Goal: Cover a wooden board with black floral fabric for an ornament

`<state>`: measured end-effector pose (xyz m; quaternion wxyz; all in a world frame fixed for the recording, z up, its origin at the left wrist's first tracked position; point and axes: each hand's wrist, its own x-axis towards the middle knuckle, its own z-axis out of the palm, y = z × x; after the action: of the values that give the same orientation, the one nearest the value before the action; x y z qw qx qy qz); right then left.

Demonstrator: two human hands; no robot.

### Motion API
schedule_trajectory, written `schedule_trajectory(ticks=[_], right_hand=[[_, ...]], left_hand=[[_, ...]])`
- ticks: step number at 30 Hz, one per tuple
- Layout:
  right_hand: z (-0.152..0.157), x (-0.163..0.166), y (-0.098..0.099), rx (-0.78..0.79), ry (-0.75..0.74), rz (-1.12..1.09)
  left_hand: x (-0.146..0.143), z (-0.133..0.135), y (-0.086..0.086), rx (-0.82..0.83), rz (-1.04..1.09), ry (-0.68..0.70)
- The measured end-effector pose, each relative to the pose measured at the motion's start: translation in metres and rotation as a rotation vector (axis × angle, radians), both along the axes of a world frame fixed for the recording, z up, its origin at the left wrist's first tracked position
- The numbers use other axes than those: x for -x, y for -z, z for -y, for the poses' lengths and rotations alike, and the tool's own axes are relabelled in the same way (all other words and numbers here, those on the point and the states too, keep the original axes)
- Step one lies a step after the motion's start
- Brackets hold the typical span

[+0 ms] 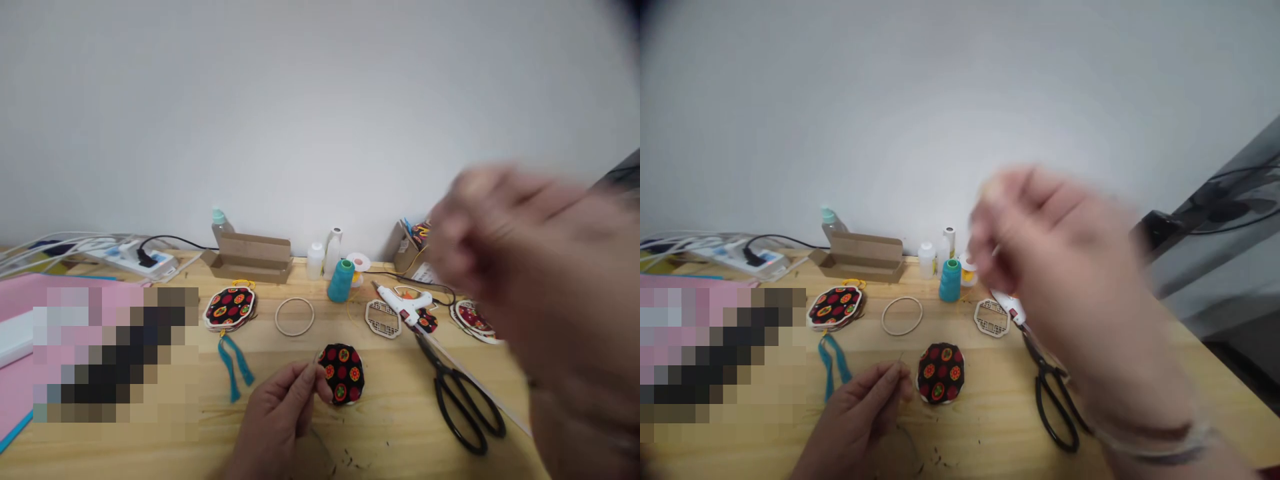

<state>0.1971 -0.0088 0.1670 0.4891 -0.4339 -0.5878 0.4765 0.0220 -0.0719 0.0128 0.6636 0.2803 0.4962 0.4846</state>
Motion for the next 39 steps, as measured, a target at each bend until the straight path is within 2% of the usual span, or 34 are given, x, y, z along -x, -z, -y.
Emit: schedule_trajectory(ticks=[4,6,9,11,17,22,25,28,32,39], right_hand=[[0.017,0.021,0.070,0.337,-0.061,-0.107],[0.018,0.026,0.103,0.448,-0.067,-0.155],[0.016,0.027,0.131,0.505,-0.096,-0.169],[0.012,0.026,0.136,0.495,-0.102,-0.190],[0.002,0.022,0.130,0.491,-0.087,-0.194],[-0.005,0.018,0.132,0.503,-0.007,-0.139],[-0.004,0.019,0.138,0.411,0.044,-0.048],[0.002,0.021,0.145,0.246,0.072,0.121],[0.015,0.023,0.154,0.033,0.027,0.332],[0.020,0.025,0.162,-0.003,-0.086,0.408]], left_hand=[[0.001,-0.005,-0.004,-0.027,-0.007,0.008],[-0.001,-0.008,-0.005,-0.026,0.000,-0.007],[-0.005,-0.013,-0.006,-0.020,0.023,-0.018],[-0.008,-0.016,-0.007,-0.006,0.034,-0.026],[-0.014,-0.033,-0.013,-0.045,0.078,-0.094],[-0.014,-0.044,-0.011,-0.057,0.165,-0.103],[-0.015,-0.042,-0.003,-0.038,0.151,-0.051],[-0.017,-0.039,0.005,-0.004,0.178,0.067],[-0.015,-0.041,0.011,0.051,0.316,0.122],[-0.008,-0.046,0.012,0.054,0.413,0.044]])
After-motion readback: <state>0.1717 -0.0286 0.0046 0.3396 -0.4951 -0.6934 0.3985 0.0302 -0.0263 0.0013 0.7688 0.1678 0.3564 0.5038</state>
